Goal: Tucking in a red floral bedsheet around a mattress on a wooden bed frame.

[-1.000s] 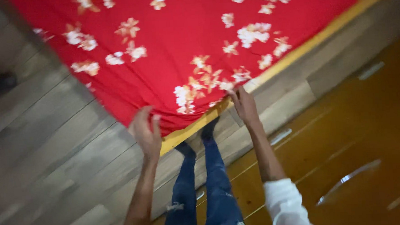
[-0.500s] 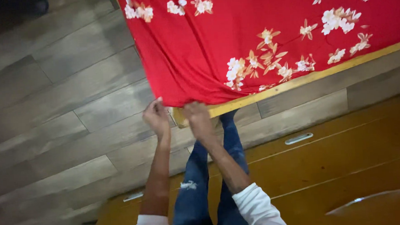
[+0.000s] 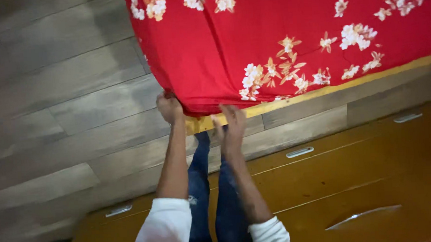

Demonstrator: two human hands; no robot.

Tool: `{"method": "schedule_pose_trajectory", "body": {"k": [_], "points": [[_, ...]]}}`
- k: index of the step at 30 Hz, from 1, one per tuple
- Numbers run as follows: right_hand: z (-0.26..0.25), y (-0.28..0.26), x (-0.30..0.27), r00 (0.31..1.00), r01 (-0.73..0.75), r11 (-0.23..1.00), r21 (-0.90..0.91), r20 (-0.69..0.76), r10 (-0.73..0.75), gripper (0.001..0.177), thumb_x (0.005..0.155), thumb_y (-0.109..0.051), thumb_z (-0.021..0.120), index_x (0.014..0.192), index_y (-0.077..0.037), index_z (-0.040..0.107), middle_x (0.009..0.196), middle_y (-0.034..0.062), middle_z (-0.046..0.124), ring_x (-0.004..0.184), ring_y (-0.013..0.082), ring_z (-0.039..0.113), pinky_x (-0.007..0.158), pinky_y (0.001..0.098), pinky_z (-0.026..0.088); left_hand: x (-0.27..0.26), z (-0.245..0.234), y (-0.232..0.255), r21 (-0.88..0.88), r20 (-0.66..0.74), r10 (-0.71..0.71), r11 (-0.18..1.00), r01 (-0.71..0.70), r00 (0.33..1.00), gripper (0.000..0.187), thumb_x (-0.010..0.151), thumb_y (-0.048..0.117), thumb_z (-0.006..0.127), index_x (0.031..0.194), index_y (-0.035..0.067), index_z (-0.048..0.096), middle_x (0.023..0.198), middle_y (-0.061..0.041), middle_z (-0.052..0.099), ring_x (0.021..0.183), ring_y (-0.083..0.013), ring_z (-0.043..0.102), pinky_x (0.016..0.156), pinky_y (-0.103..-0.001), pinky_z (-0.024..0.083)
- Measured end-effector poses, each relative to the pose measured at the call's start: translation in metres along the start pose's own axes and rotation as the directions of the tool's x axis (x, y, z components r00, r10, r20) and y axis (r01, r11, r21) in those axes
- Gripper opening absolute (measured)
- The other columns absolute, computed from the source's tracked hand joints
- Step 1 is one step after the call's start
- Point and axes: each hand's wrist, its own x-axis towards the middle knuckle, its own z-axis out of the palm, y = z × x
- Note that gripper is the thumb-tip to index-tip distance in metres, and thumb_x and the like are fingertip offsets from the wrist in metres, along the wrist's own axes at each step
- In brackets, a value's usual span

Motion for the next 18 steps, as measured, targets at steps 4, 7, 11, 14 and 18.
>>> {"method": "schedule_pose_trajectory", "body": {"k": [4,7,11,14,18], "points": [[0.012,0.001,0.064,0.982,0.187,0.982,-0.009,-0.010,-0.188,0.051,0.085,-0.023,0.081,0.130,-0.003,0.067,0.120,0.0201,0.061,0.105,0.0365,0.057,0.092,0.0435,0.048,0.006,-0.059,0.084,-0.279,-0.141,-0.052,0.960,0.011,0.989,0.039,0.105,0.036,0.064,0.120,0.003,0.051,0.106,-0.013,0.055,0.096,-0.0262,0.060,0.080,-0.042,0.048],[0.033,0.022,0.059,0.942,0.298,0.925,-0.237,0.230,-0.245,0.043,0.077,-0.017,0.082,0.118,-0.010,0.075,0.112,0.0152,0.068,0.101,0.0344,0.061,0.080,0.0433,0.047,0.007,-0.085,0.122,-0.374,-0.025,0.113,0.920,-0.114,0.993,0.041,0.103,0.038,0.067,0.113,0.003,0.047,0.096,-0.010,0.049,0.086,-0.0209,0.052,0.077,-0.036,0.047],[0.050,0.035,0.039,0.976,0.189,0.982,0.013,0.106,-0.189,0.026,0.085,-0.001,0.074,0.106,-0.014,0.077,0.104,0.0061,0.072,0.096,0.0271,0.063,0.079,0.0378,0.049,0.019,-0.091,0.109,-0.471,0.255,0.227,0.878,-0.085,0.940,0.045,0.103,0.033,0.071,0.088,0.003,0.040,0.079,-0.007,0.036,0.074,-0.0192,0.037,0.068,-0.035,0.038],[0.034,0.024,0.036,0.968,0.211,0.969,0.129,0.110,-0.226,0.027,0.081,0.004,0.070,0.104,-0.011,0.077,0.101,0.0086,0.070,0.093,0.0284,0.063,0.075,0.0385,0.047,0.012,-0.110,0.107,-0.443,0.312,0.201,0.896,-0.045,0.929,0.048,0.105,0.031,0.068,0.080,0.004,0.037,0.073,-0.006,0.032,0.070,-0.0182,0.034,0.064,-0.035,0.035],[0.032,0.015,0.022,0.939,0.259,0.963,0.070,0.216,-0.268,0.033,0.073,0.001,0.070,0.103,-0.013,0.077,0.101,0.0073,0.072,0.094,0.0299,0.064,0.079,0.0406,0.045,-0.006,-0.075,0.073,-0.438,0.251,0.075,0.898,0.044,0.965,0.047,0.103,0.035,0.067,0.082,0.004,0.040,0.074,-0.005,0.033,0.070,-0.0181,0.035,0.064,-0.035,0.036]]}}
